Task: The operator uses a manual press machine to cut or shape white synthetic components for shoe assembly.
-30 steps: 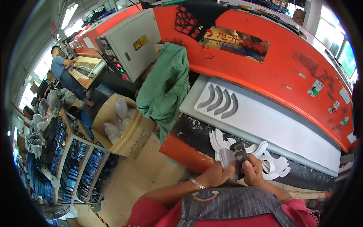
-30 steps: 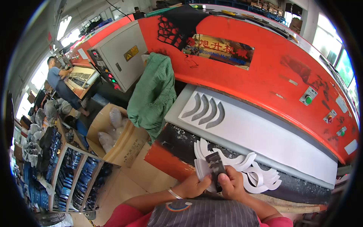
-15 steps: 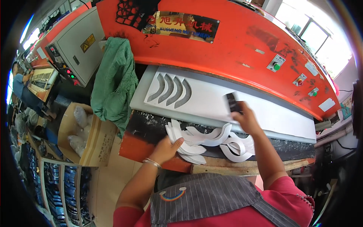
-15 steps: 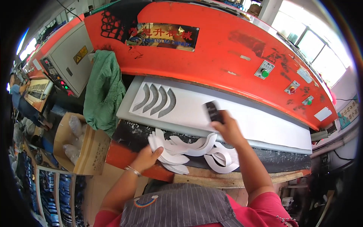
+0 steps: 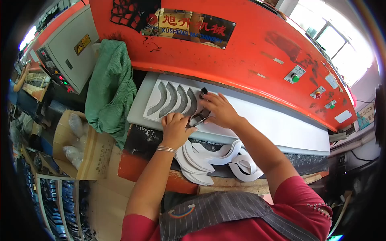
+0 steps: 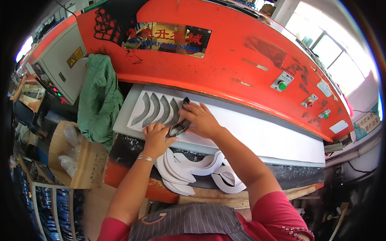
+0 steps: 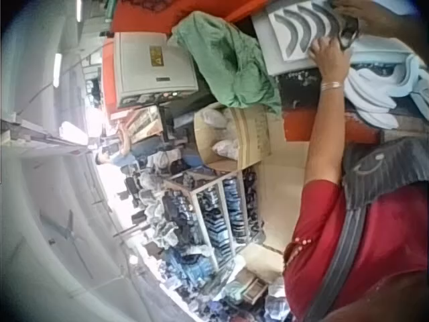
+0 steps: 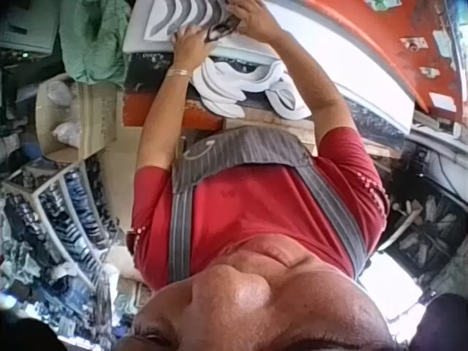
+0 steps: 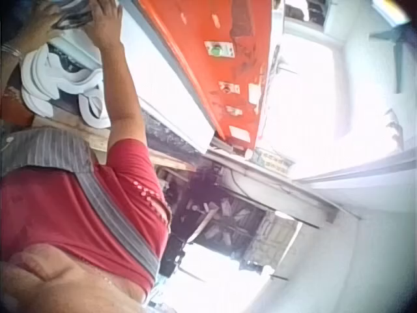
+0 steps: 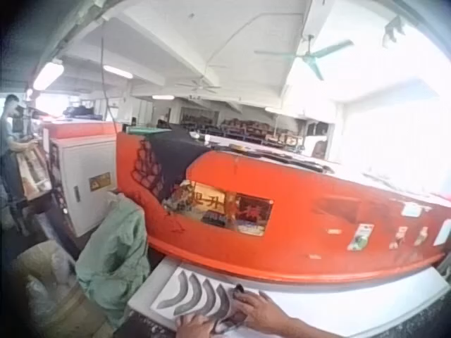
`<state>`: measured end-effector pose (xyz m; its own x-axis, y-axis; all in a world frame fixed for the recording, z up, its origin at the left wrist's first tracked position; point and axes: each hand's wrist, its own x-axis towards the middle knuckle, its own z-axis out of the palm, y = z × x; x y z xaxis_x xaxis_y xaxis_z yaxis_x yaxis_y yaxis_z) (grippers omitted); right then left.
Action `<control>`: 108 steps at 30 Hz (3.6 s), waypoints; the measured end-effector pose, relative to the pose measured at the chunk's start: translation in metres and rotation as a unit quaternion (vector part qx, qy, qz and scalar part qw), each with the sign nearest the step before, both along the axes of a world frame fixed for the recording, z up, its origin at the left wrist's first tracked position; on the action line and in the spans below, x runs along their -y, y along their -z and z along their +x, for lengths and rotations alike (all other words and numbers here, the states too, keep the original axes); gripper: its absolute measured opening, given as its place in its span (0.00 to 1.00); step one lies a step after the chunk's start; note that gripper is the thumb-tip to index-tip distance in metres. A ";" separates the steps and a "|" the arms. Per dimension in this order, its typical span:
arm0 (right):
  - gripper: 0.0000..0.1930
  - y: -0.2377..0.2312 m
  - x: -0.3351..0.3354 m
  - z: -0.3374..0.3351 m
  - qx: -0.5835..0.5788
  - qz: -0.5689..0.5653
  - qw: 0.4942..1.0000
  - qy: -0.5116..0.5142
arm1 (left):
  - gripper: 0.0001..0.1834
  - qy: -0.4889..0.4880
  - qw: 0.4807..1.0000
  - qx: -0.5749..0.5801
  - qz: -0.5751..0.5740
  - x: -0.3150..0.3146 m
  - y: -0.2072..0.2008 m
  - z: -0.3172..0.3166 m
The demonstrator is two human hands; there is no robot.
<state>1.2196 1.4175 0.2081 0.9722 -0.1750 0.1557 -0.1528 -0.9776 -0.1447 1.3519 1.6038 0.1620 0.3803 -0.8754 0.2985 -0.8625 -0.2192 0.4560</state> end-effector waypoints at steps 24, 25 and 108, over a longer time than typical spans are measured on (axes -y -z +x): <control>0.57 0.036 0.049 0.009 -0.011 0.210 0.974 0.085 | 0.22 -0.005 1.000 -0.013 -0.022 0.025 0.007 0.015; 0.57 0.036 0.053 0.010 -0.009 0.215 0.973 0.085 | 0.23 -0.001 1.000 -0.011 -0.018 0.028 0.007 0.016; 0.19 -0.098 -0.042 -0.068 0.153 0.541 0.826 0.030 | 0.32 -0.093 0.994 0.010 0.059 -0.046 -0.018 -0.065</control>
<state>1.1517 1.4597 0.3063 0.9007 -0.4192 0.1141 0.0099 -0.2428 -0.9700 1.2867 1.6494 0.1798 0.5341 -0.8198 0.2066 -0.8104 -0.4269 0.4012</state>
